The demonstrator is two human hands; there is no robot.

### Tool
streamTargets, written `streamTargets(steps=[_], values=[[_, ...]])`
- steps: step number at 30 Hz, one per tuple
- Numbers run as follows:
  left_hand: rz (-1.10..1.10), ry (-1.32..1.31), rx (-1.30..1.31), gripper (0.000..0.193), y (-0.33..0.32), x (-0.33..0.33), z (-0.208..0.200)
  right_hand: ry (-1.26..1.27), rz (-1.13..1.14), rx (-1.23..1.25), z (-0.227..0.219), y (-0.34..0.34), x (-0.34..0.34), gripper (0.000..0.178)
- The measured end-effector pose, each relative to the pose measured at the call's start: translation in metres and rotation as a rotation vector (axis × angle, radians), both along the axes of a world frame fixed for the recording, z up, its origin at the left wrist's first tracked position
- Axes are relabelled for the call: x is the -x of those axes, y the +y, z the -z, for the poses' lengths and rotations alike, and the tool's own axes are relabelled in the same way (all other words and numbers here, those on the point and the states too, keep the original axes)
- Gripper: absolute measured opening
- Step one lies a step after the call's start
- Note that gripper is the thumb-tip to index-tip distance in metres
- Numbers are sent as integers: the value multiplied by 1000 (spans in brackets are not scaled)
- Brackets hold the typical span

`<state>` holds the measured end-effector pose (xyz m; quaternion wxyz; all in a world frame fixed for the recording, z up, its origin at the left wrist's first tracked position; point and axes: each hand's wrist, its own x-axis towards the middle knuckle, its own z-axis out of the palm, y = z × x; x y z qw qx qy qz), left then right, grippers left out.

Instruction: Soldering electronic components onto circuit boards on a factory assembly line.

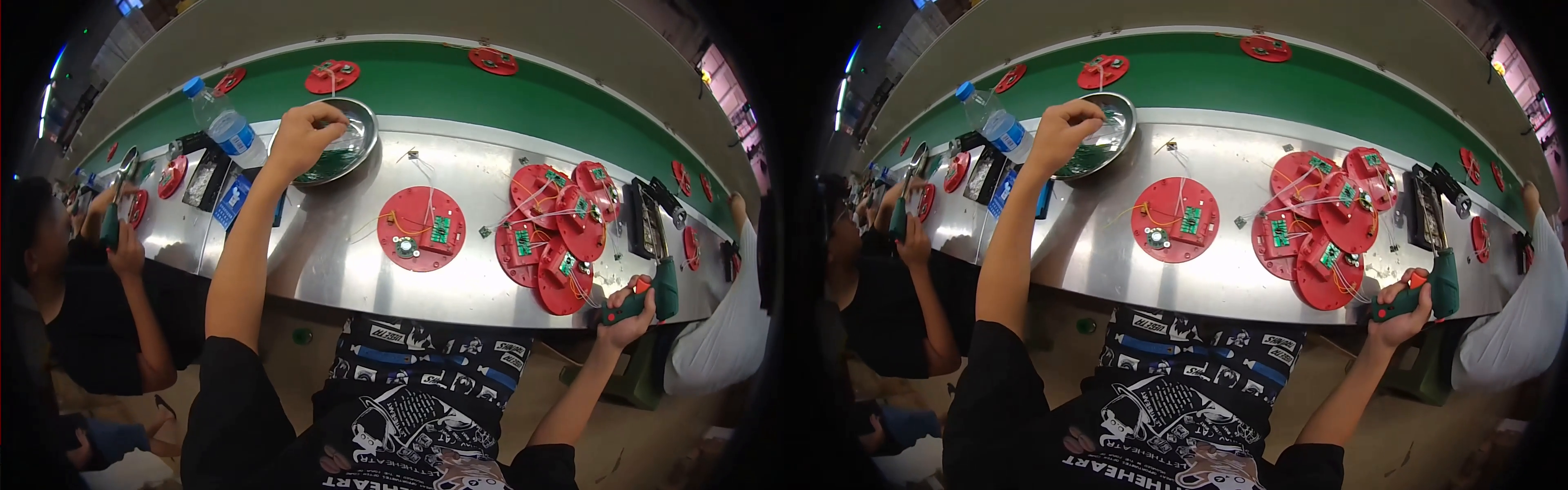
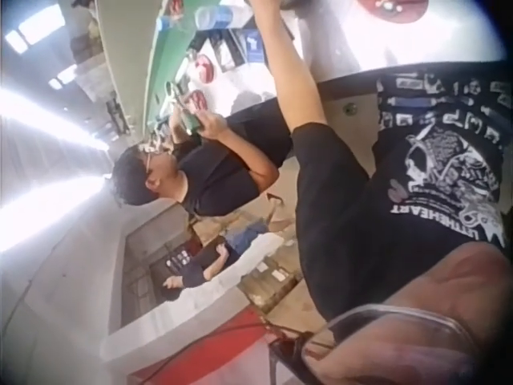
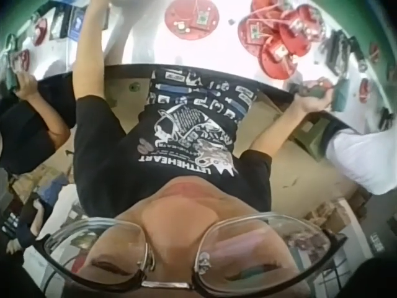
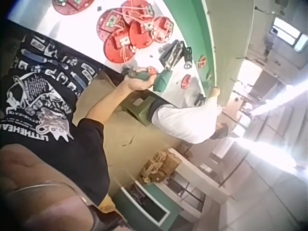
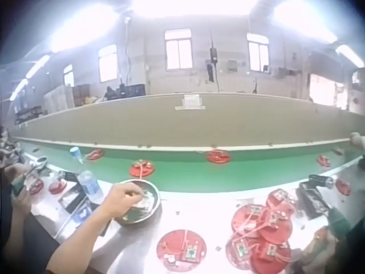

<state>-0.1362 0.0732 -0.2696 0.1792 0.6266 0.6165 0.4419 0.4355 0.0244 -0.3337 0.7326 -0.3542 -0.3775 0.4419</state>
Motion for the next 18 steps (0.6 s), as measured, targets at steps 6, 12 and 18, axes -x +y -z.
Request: streamTargets(steps=[6, 12, 18], values=[[139, -371, -127, 11, -2, -9, -9, -6, -58, -52, 6, 0, -7, 34], [-68, -70, -170, 14, -20, -23, -9, -26, -121, -127, -2, -5, 0, 35], [-20, -256, -90, 12, -65, -89, -14, -28, -292, -145, -12, -48, 37, 46]])
